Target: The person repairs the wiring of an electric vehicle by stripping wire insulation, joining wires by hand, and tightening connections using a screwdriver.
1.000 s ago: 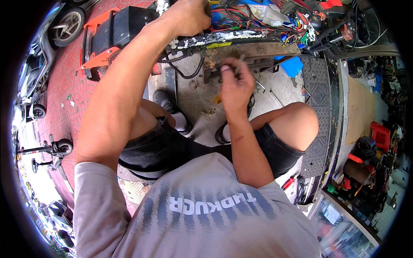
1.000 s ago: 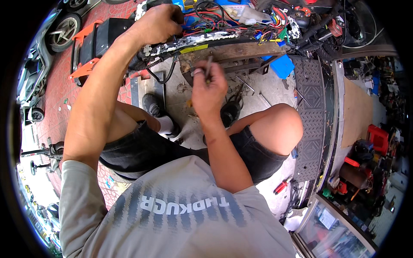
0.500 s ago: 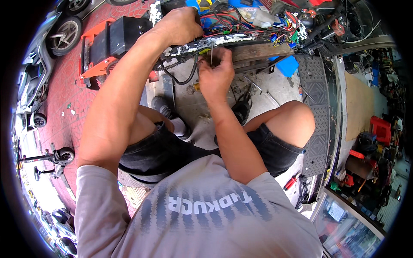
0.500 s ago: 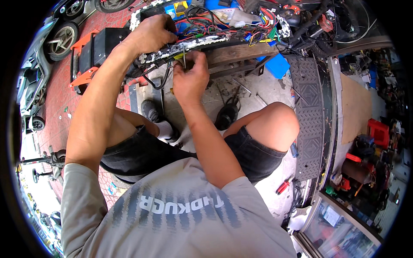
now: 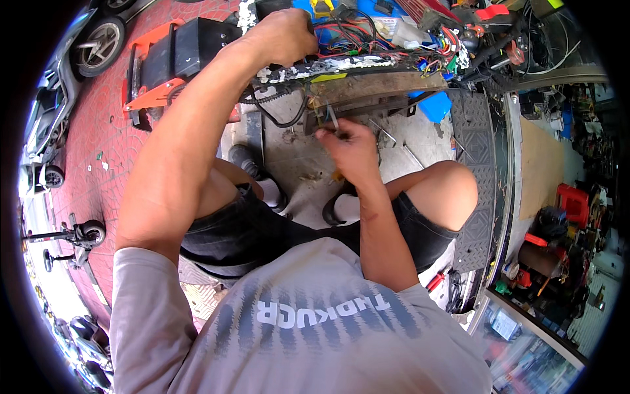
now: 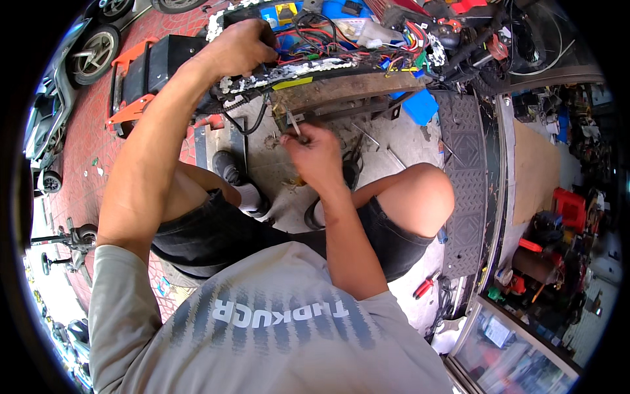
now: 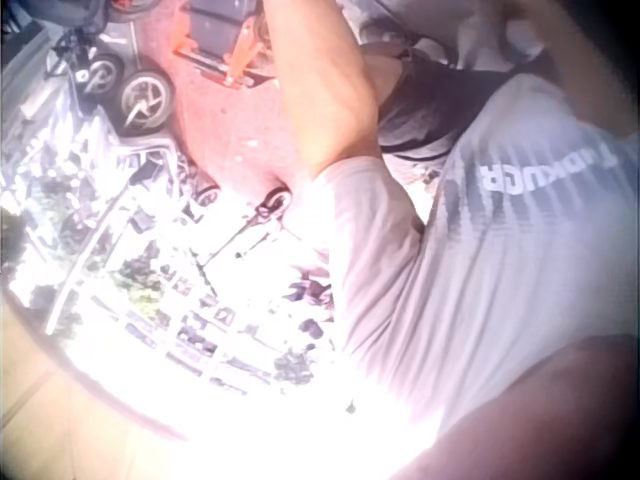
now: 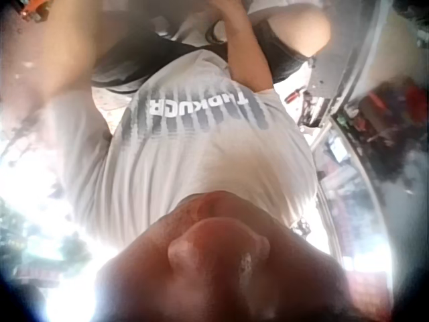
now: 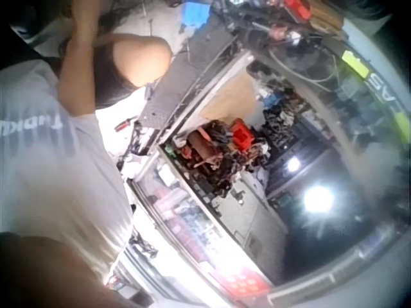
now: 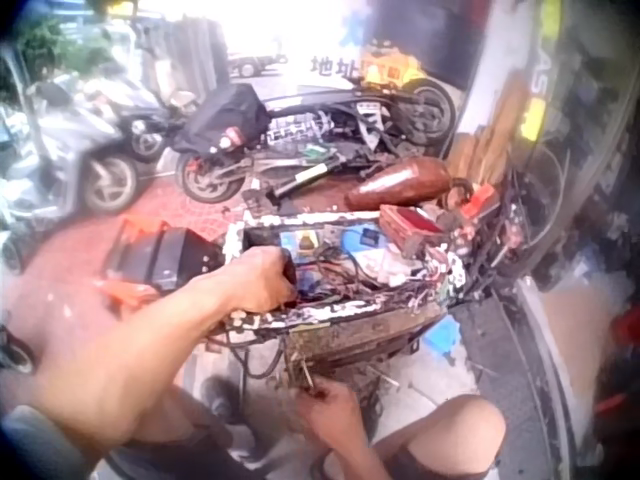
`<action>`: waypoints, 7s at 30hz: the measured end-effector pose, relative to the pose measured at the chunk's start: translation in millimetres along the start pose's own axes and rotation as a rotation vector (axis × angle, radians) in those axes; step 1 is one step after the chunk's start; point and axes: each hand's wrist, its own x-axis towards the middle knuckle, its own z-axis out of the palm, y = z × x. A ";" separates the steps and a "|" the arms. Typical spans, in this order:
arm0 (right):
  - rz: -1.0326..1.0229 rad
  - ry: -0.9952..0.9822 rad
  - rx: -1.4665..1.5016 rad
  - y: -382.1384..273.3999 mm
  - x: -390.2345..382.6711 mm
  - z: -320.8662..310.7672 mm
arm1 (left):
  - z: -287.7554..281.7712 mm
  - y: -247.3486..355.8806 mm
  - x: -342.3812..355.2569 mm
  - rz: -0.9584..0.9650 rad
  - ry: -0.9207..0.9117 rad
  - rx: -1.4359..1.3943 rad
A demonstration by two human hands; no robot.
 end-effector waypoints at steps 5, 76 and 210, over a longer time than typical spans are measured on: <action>-0.271 0.456 0.112 -22.7 10.7 -28.4 | -1.7 1.7 -4.3 -0.001 0.008 0.014; 0.198 0.067 0.908 -38.2 36.1 52.4 | -20.8 4.8 -24.3 0.136 0.311 0.097; 0.187 -0.076 0.825 -29.1 26.1 58.3 | -13.4 -10.7 -6.9 -0.038 0.033 -0.526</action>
